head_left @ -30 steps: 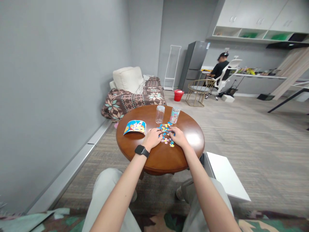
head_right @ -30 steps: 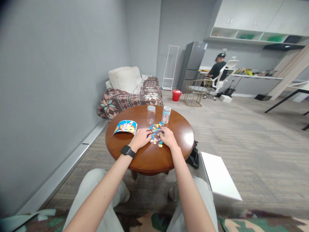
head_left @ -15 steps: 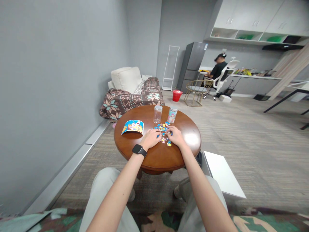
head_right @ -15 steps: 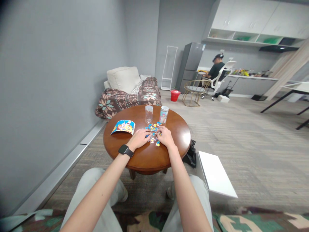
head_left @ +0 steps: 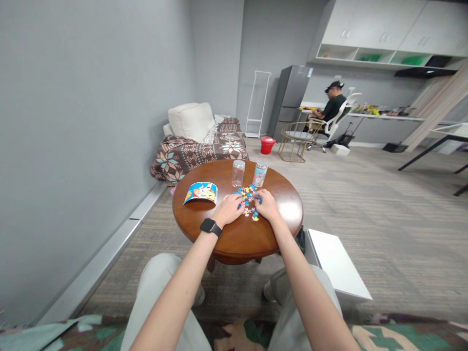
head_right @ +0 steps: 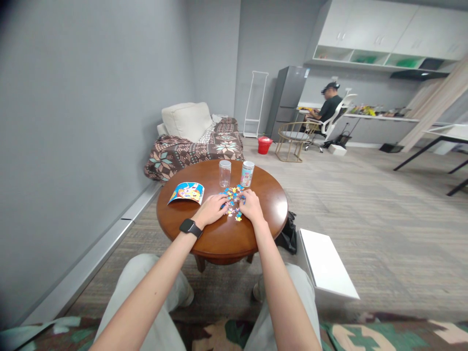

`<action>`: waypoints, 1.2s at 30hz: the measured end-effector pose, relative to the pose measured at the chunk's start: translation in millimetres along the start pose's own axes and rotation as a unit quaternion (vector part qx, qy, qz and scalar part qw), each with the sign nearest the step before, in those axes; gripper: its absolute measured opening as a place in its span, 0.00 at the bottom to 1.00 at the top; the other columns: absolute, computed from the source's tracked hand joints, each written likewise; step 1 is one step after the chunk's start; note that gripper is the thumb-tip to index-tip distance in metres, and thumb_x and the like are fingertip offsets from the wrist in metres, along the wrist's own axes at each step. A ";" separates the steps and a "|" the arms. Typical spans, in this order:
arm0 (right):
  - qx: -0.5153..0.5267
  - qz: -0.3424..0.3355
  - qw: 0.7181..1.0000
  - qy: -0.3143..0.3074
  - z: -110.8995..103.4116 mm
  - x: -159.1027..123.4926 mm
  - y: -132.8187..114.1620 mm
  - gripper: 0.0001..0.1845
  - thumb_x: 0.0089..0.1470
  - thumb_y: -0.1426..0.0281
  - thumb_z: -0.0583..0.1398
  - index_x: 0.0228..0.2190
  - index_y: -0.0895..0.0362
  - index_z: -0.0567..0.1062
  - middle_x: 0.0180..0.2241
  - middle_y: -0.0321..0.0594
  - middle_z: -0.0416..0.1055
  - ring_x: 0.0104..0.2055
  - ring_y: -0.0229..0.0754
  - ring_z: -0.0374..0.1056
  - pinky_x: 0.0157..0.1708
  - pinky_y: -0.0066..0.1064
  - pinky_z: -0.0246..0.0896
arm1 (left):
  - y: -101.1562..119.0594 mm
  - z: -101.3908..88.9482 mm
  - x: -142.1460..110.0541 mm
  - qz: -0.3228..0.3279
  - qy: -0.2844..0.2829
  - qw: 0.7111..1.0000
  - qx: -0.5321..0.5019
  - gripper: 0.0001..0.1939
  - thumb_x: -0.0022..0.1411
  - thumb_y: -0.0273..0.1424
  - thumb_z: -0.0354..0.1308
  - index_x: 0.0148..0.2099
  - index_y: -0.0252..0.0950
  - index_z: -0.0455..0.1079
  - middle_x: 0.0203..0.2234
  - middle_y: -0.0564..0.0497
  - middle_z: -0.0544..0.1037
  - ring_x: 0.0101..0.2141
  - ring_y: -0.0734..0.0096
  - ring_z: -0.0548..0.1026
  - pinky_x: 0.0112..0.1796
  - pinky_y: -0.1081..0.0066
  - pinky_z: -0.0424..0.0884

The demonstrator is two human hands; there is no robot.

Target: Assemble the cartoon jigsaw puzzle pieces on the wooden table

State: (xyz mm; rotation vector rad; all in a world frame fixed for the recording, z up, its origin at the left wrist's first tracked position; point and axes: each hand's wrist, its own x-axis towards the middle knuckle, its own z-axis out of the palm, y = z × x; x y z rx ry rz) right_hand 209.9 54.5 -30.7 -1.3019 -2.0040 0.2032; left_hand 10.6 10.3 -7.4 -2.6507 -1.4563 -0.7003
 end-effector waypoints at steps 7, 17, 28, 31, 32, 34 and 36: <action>-0.035 0.015 0.999 -0.017 1.2 -1.4 -1.5 0.09 0.54 0.73 0.57 0.33 0.55 0.78 0.42 0.45 0.74 0.48 0.49 0.69 0.54 0.43 0.64 | 1.1 -1.2 0.0 -0.015 -0.015 1.000 -0.003 0.14 0.70 0.30 0.47 0.45 0.37 0.75 0.46 0.47 0.81 0.49 0.64 0.76 0.57 0.61 0.66; -0.001 -0.135 0.987 -0.092 -4.4 1.1 -14.8 0.20 0.58 0.78 0.51 0.41 0.55 0.81 0.50 0.43 0.78 0.58 0.46 0.69 0.62 0.44 0.59 | -1.1 0.2 2.0 -0.012 -0.011 1.000 0.000 0.15 0.69 0.27 0.49 0.49 0.37 0.77 0.51 0.46 0.80 0.52 0.62 0.75 0.58 0.60 0.66; -0.024 -0.104 0.991 -0.078 -7.7 -0.6 -19.7 0.20 0.57 0.76 0.53 0.43 0.56 0.82 0.49 0.44 0.79 0.54 0.48 0.71 0.59 0.45 0.63 | -1.2 1.9 1.3 -0.024 -0.006 1.000 0.001 0.13 0.69 0.27 0.48 0.45 0.37 0.75 0.46 0.46 0.81 0.48 0.61 0.77 0.55 0.61 0.67; -0.029 -0.091 0.995 -0.039 -6.4 -0.3 -18.0 0.22 0.58 0.75 0.52 0.49 0.57 0.79 0.53 0.47 0.76 0.58 0.48 0.69 0.61 0.46 0.60 | -1.7 1.5 2.0 -0.027 0.005 1.000 0.000 0.14 0.69 0.28 0.48 0.50 0.36 0.73 0.51 0.45 0.79 0.52 0.61 0.75 0.57 0.60 0.65; -0.030 -0.095 0.995 -0.028 -5.6 -0.1 -17.2 0.23 0.58 0.75 0.51 0.51 0.59 0.78 0.55 0.48 0.74 0.59 0.48 0.67 0.62 0.45 0.59 | -1.7 0.8 2.3 -0.030 0.010 0.999 0.000 0.14 0.69 0.28 0.48 0.50 0.36 0.73 0.52 0.45 0.78 0.53 0.61 0.74 0.58 0.61 0.64; -0.034 -0.107 0.993 -0.031 -3.7 0.3 -16.0 0.23 0.59 0.74 0.51 0.51 0.62 0.77 0.57 0.50 0.73 0.61 0.48 0.66 0.63 0.44 0.58 | -1.4 -1.3 2.9 -0.039 0.019 0.999 0.001 0.14 0.69 0.27 0.47 0.49 0.36 0.73 0.53 0.45 0.78 0.54 0.62 0.73 0.59 0.61 0.63; -0.036 -0.118 0.990 -0.063 -2.2 0.8 -15.1 0.22 0.61 0.73 0.50 0.49 0.62 0.79 0.54 0.51 0.75 0.61 0.48 0.66 0.64 0.43 0.57 | -0.7 -3.9 3.2 -0.049 0.020 0.999 0.004 0.14 0.69 0.25 0.46 0.46 0.36 0.74 0.49 0.45 0.80 0.52 0.62 0.75 0.58 0.60 0.62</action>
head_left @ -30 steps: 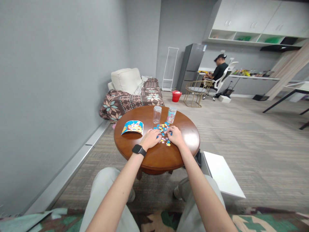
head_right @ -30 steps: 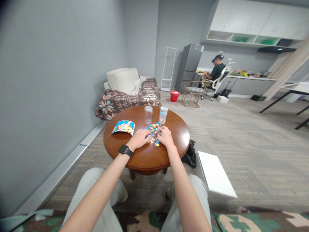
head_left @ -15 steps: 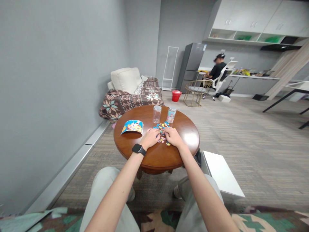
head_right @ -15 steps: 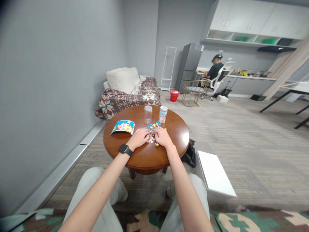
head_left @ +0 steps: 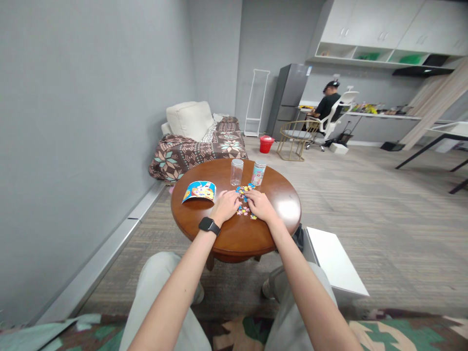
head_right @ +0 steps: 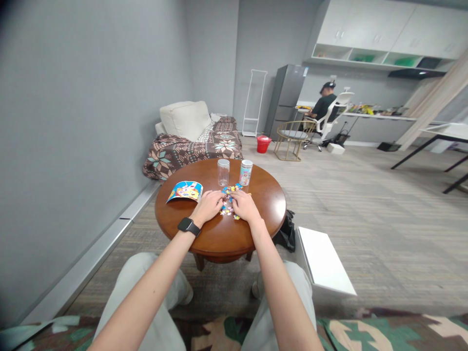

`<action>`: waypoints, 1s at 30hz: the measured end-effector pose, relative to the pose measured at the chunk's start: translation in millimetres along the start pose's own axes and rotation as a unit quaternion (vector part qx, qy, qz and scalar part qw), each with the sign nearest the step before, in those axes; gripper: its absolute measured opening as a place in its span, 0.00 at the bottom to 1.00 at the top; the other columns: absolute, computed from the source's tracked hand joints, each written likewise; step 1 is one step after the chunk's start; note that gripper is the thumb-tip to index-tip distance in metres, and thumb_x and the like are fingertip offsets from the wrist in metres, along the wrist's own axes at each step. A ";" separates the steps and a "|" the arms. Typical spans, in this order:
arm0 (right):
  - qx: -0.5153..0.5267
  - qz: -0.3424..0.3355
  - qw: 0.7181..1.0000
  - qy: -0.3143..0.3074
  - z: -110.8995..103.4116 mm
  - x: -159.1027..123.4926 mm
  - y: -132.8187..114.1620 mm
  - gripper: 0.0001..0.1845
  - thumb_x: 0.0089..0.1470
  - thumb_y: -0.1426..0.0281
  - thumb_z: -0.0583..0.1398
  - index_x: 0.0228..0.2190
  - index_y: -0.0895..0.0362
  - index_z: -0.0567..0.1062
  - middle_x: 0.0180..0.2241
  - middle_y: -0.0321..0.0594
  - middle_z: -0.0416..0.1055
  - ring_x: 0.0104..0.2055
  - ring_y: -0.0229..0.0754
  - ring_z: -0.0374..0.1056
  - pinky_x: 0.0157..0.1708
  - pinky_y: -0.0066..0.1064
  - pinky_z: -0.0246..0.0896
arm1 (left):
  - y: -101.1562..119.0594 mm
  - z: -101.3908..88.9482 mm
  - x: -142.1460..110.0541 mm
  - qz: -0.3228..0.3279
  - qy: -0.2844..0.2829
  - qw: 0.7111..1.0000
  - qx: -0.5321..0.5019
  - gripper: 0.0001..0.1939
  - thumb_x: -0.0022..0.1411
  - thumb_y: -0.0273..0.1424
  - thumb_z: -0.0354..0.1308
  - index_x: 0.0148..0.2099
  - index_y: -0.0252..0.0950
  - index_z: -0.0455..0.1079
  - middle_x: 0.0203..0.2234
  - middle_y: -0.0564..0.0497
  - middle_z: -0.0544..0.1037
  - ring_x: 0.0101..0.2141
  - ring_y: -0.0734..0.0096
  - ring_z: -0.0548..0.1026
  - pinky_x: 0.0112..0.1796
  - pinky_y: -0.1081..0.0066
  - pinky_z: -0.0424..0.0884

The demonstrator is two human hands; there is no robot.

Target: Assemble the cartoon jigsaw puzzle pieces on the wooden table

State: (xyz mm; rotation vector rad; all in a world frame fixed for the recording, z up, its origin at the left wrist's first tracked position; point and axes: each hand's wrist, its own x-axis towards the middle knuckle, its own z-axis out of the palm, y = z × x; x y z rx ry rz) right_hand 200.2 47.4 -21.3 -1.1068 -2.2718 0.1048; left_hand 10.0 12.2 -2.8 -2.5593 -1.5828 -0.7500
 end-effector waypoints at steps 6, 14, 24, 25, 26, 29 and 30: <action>0.022 0.005 1.000 -0.002 2.3 0.2 4.7 0.19 0.64 0.72 0.49 0.43 0.58 0.79 0.50 0.49 0.77 0.56 0.47 0.69 0.60 0.43 0.61 | 3.5 -6.6 -0.6 -0.034 -0.004 0.999 0.009 0.13 0.67 0.24 0.47 0.39 0.36 0.73 0.38 0.46 0.81 0.44 0.62 0.77 0.52 0.62 0.65; -0.002 0.035 0.998 0.047 15.3 -0.7 15.7 0.15 0.60 0.72 0.54 0.42 0.55 0.80 0.54 0.50 0.74 0.58 0.50 0.69 0.59 0.48 0.63 | 3.8 -7.3 -1.5 -0.097 -0.003 0.995 0.022 0.13 0.66 0.24 0.48 0.42 0.34 0.75 0.43 0.43 0.81 0.47 0.59 0.77 0.51 0.61 0.66; -0.007 -0.060 0.998 0.001 7.6 -1.1 6.7 0.16 0.65 0.68 0.53 0.48 0.54 0.78 0.56 0.49 0.72 0.60 0.49 0.66 0.59 0.47 0.62 | 3.0 -9.8 -2.2 -0.113 -0.009 0.993 0.030 0.15 0.67 0.25 0.48 0.44 0.34 0.77 0.47 0.42 0.80 0.49 0.58 0.75 0.53 0.60 0.66; -0.010 -0.067 0.998 -0.004 6.8 -1.2 5.8 0.16 0.65 0.67 0.53 0.46 0.54 0.79 0.56 0.49 0.72 0.60 0.50 0.67 0.59 0.47 0.63 | 2.5 -10.1 -2.3 -0.117 -0.010 0.993 0.033 0.16 0.66 0.24 0.48 0.43 0.34 0.78 0.45 0.42 0.80 0.48 0.58 0.76 0.52 0.59 0.66; -0.014 -0.064 0.998 -0.004 6.0 -1.2 5.1 0.16 0.65 0.67 0.54 0.45 0.54 0.80 0.56 0.49 0.72 0.59 0.50 0.67 0.59 0.47 0.63 | 1.9 -10.4 -2.3 -0.118 -0.013 0.992 0.035 0.16 0.66 0.24 0.47 0.41 0.33 0.78 0.44 0.41 0.81 0.47 0.57 0.76 0.52 0.59 0.66; -0.019 -0.042 0.999 0.018 4.0 -1.2 3.3 0.16 0.66 0.66 0.53 0.42 0.55 0.81 0.54 0.50 0.73 0.57 0.50 0.69 0.56 0.47 0.66 | 0.8 -10.1 -2.3 -0.111 -0.022 0.993 0.036 0.17 0.66 0.23 0.48 0.39 0.34 0.79 0.44 0.41 0.81 0.48 0.56 0.75 0.53 0.58 0.66; -0.015 -0.045 0.999 0.024 3.4 -1.2 2.7 0.16 0.66 0.67 0.53 0.42 0.55 0.81 0.53 0.50 0.74 0.56 0.50 0.69 0.56 0.47 0.66 | 0.7 -9.7 -2.2 -0.108 -0.024 0.993 0.035 0.17 0.66 0.23 0.48 0.39 0.34 0.80 0.45 0.42 0.80 0.48 0.56 0.75 0.53 0.58 0.66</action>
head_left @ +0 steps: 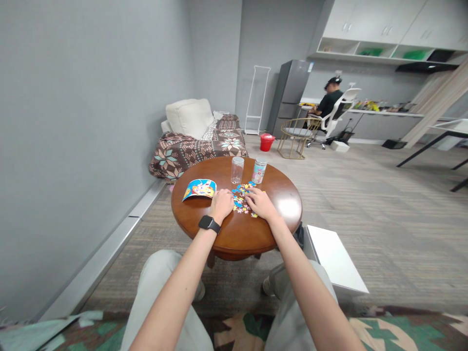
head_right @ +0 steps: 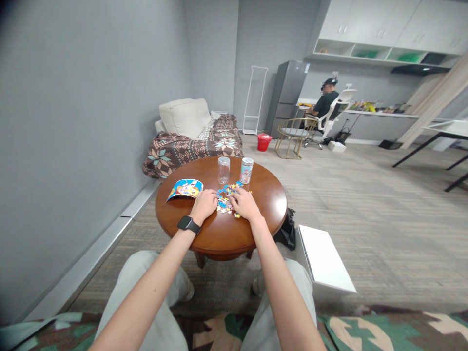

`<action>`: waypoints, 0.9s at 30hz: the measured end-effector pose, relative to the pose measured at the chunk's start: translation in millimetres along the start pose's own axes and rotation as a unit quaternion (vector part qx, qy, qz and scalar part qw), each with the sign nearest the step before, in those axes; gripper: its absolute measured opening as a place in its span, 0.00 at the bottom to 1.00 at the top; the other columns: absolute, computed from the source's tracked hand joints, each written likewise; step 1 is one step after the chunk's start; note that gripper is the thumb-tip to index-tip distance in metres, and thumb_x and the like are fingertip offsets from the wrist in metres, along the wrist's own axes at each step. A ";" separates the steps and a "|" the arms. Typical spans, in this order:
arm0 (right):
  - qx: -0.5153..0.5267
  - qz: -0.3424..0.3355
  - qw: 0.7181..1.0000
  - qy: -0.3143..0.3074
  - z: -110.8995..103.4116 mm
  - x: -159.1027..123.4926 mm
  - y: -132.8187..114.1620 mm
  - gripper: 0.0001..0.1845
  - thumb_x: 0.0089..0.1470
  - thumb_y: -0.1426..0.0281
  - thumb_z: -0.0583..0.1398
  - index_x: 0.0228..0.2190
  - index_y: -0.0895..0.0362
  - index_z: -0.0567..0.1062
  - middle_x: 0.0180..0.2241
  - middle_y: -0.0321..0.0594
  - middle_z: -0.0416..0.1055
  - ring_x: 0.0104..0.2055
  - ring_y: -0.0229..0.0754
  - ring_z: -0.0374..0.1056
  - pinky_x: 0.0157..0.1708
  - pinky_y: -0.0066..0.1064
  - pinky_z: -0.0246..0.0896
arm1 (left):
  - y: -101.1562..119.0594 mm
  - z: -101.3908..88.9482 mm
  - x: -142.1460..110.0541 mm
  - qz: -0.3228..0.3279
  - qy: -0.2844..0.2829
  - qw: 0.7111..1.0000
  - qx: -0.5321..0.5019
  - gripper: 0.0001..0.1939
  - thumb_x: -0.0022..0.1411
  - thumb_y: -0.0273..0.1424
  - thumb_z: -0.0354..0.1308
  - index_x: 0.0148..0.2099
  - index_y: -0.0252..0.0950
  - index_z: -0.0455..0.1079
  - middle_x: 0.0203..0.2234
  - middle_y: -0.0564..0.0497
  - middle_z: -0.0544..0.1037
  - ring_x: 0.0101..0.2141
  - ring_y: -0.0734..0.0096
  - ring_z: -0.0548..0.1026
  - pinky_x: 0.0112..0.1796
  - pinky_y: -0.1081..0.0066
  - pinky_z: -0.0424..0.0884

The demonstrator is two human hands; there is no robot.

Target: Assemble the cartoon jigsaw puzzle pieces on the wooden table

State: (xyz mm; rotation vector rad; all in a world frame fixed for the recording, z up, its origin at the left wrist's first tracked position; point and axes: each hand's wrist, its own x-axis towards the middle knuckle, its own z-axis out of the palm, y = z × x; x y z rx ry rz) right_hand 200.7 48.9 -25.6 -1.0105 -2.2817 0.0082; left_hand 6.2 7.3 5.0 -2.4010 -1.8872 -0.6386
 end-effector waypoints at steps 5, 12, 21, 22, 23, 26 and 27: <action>0.016 -0.054 0.998 -0.007 -0.9 0.6 -1.4 0.15 0.65 0.68 0.55 0.39 0.54 0.82 0.52 0.48 0.74 0.55 0.49 0.69 0.57 0.46 0.65 | 0.0 2.2 0.7 0.018 -0.004 1.000 -0.007 0.17 0.67 0.24 0.49 0.45 0.35 0.79 0.47 0.44 0.80 0.49 0.59 0.75 0.53 0.60 0.66; 0.002 -0.002 1.000 0.022 3.9 -0.3 2.4 0.10 0.61 0.71 0.57 0.37 0.56 0.79 0.49 0.50 0.76 0.53 0.51 0.71 0.53 0.46 0.67 | -0.4 2.4 0.2 0.029 -0.006 0.999 -0.012 0.17 0.66 0.23 0.49 0.44 0.36 0.80 0.48 0.45 0.79 0.50 0.59 0.74 0.53 0.60 0.66; 0.038 -0.006 0.999 0.021 5.1 -1.9 6.3 0.05 0.53 0.74 0.60 0.33 0.56 0.77 0.47 0.50 0.75 0.51 0.50 0.71 0.53 0.43 0.67 | 2.0 0.4 -0.9 -0.007 0.008 1.000 -0.006 0.13 0.65 0.23 0.50 0.42 0.35 0.77 0.43 0.44 0.79 0.46 0.59 0.75 0.51 0.60 0.67; 0.040 -0.003 0.999 0.019 4.8 -2.0 6.1 0.05 0.53 0.74 0.60 0.33 0.56 0.76 0.47 0.50 0.75 0.51 0.50 0.71 0.53 0.43 0.67 | 2.4 0.1 -1.2 -0.010 0.009 1.000 -0.005 0.13 0.64 0.24 0.50 0.42 0.35 0.77 0.42 0.44 0.79 0.46 0.59 0.75 0.51 0.60 0.67; 0.041 0.001 0.999 0.018 4.5 -2.1 5.9 0.05 0.53 0.73 0.60 0.33 0.56 0.76 0.47 0.50 0.75 0.51 0.50 0.71 0.53 0.43 0.67 | 2.8 -0.2 -1.5 -0.011 0.010 1.000 -0.004 0.12 0.63 0.24 0.51 0.42 0.35 0.76 0.42 0.44 0.79 0.46 0.59 0.75 0.51 0.60 0.67; 0.037 0.018 0.999 0.011 4.1 -2.4 5.4 0.04 0.54 0.73 0.61 0.32 0.56 0.76 0.48 0.50 0.74 0.53 0.51 0.70 0.54 0.44 0.66 | 4.3 -1.7 -2.5 -0.009 0.010 1.000 -0.004 0.09 0.62 0.25 0.54 0.41 0.36 0.76 0.42 0.44 0.79 0.45 0.58 0.75 0.51 0.60 0.67; 0.036 0.022 0.999 0.009 4.0 -2.3 5.3 0.03 0.54 0.73 0.61 0.32 0.56 0.76 0.48 0.51 0.74 0.53 0.51 0.70 0.54 0.44 0.65 | 4.7 -2.3 -2.8 -0.007 0.009 1.000 -0.005 0.08 0.62 0.26 0.54 0.40 0.36 0.75 0.42 0.44 0.79 0.45 0.58 0.75 0.51 0.60 0.67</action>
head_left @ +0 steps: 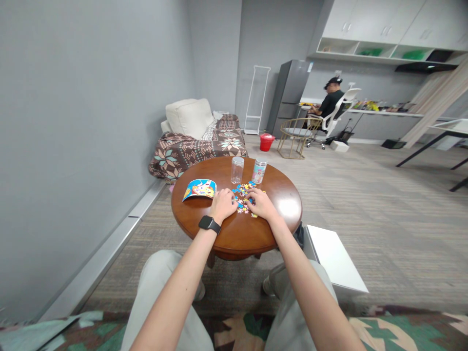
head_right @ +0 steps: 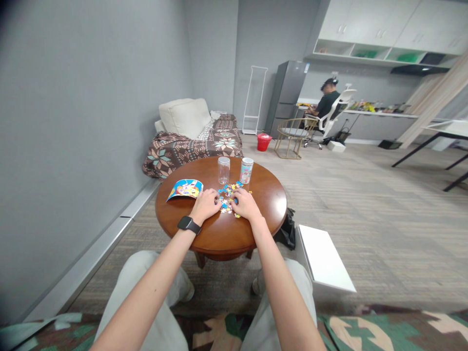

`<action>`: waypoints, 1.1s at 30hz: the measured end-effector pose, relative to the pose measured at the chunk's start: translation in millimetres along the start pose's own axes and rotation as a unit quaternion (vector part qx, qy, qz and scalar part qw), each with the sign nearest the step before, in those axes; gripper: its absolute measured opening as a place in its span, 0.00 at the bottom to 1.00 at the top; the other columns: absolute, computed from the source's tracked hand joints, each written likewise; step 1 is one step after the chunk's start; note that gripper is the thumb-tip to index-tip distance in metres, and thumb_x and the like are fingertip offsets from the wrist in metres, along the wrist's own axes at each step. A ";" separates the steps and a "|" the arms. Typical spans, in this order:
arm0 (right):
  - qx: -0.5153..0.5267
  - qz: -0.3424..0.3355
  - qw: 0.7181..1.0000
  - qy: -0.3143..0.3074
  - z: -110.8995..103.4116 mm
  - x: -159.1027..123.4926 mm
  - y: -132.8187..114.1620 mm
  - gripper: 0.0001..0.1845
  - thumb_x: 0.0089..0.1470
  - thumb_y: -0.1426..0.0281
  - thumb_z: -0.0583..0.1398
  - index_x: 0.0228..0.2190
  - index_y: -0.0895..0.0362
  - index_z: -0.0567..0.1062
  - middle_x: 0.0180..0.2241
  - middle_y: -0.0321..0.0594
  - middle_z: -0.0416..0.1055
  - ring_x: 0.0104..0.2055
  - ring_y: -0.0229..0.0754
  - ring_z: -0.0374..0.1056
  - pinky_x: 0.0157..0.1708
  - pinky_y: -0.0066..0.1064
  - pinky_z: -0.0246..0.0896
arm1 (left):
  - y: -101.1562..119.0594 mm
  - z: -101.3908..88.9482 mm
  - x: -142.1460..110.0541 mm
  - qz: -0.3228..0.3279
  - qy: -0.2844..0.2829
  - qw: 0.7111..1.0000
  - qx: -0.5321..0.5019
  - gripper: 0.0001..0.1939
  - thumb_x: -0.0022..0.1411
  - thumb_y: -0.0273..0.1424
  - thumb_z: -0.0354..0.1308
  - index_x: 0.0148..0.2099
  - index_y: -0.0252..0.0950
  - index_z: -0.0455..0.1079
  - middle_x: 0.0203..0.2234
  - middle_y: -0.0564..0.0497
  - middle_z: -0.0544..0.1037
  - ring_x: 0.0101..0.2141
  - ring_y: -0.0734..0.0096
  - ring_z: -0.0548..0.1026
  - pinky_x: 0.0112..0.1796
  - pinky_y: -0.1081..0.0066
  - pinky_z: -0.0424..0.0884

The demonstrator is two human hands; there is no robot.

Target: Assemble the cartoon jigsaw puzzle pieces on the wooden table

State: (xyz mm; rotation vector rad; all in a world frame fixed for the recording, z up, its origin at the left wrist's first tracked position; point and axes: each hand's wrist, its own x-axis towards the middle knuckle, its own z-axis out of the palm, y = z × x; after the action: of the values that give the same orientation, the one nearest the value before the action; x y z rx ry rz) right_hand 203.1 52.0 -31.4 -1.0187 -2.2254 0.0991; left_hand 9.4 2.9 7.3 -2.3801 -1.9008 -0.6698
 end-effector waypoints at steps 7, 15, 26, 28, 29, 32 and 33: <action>0.012 0.002 1.000 0.000 -0.5 1.4 -0.6 0.03 0.52 0.74 0.61 0.31 0.55 0.73 0.45 0.49 0.74 0.50 0.50 0.70 0.52 0.43 0.65 | -1.7 -0.8 0.5 0.012 -0.004 1.000 -0.003 0.05 0.64 0.26 0.54 0.39 0.36 0.71 0.39 0.45 0.78 0.44 0.58 0.75 0.48 0.61 0.67; 0.000 -0.002 1.000 0.002 -0.9 0.3 -1.2 0.05 0.52 0.75 0.59 0.33 0.57 0.74 0.44 0.50 0.74 0.49 0.51 0.70 0.53 0.43 0.65 | -3.5 -1.1 1.8 0.044 -0.007 0.999 -0.018 0.09 0.71 0.26 0.49 0.44 0.37 0.70 0.42 0.47 0.79 0.46 0.62 0.74 0.49 0.63 0.64; -0.016 0.031 0.999 0.001 -1.1 -0.1 -0.1 0.05 0.52 0.75 0.58 0.31 0.54 0.73 0.43 0.47 0.74 0.48 0.51 0.70 0.49 0.43 0.65 | -5.3 0.0 0.4 0.044 0.007 0.998 -0.033 0.13 0.66 0.23 0.49 0.47 0.37 0.73 0.43 0.46 0.80 0.46 0.60 0.74 0.50 0.60 0.65; -0.020 0.033 0.999 0.004 -1.6 -0.2 -0.6 0.06 0.52 0.76 0.58 0.32 0.54 0.73 0.42 0.47 0.74 0.47 0.51 0.69 0.48 0.42 0.65 | -4.8 0.4 -0.6 0.053 0.006 0.998 -0.037 0.13 0.63 0.22 0.51 0.44 0.38 0.74 0.41 0.47 0.81 0.45 0.59 0.75 0.50 0.60 0.65; -0.023 0.035 0.999 0.005 -1.8 -0.1 -0.9 0.06 0.52 0.75 0.58 0.32 0.54 0.72 0.42 0.47 0.74 0.47 0.51 0.69 0.48 0.42 0.64 | -4.7 0.6 -1.0 0.058 0.005 0.997 -0.040 0.12 0.62 0.22 0.52 0.42 0.38 0.75 0.40 0.47 0.81 0.45 0.59 0.75 0.50 0.60 0.65; -0.032 0.047 0.998 0.003 -2.1 0.1 -0.8 0.06 0.53 0.75 0.56 0.33 0.54 0.72 0.40 0.46 0.73 0.44 0.51 0.69 0.47 0.42 0.64 | -4.5 1.4 -1.3 0.078 0.000 0.996 -0.047 0.10 0.61 0.24 0.54 0.39 0.39 0.76 0.38 0.48 0.82 0.44 0.60 0.75 0.51 0.60 0.65; -0.034 0.054 0.998 0.003 -1.9 0.3 -0.4 0.07 0.54 0.75 0.55 0.32 0.54 0.72 0.39 0.46 0.73 0.44 0.50 0.68 0.47 0.42 0.64 | -4.7 1.9 -1.0 0.084 -0.002 0.995 -0.050 0.10 0.61 0.25 0.55 0.39 0.39 0.77 0.38 0.49 0.82 0.44 0.61 0.75 0.51 0.60 0.65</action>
State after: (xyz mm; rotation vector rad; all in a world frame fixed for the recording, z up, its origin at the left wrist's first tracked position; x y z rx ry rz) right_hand 203.9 51.6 -29.7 -1.1744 -2.1806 0.0689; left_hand 5.4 3.6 4.1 -2.5659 -1.6811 -0.7629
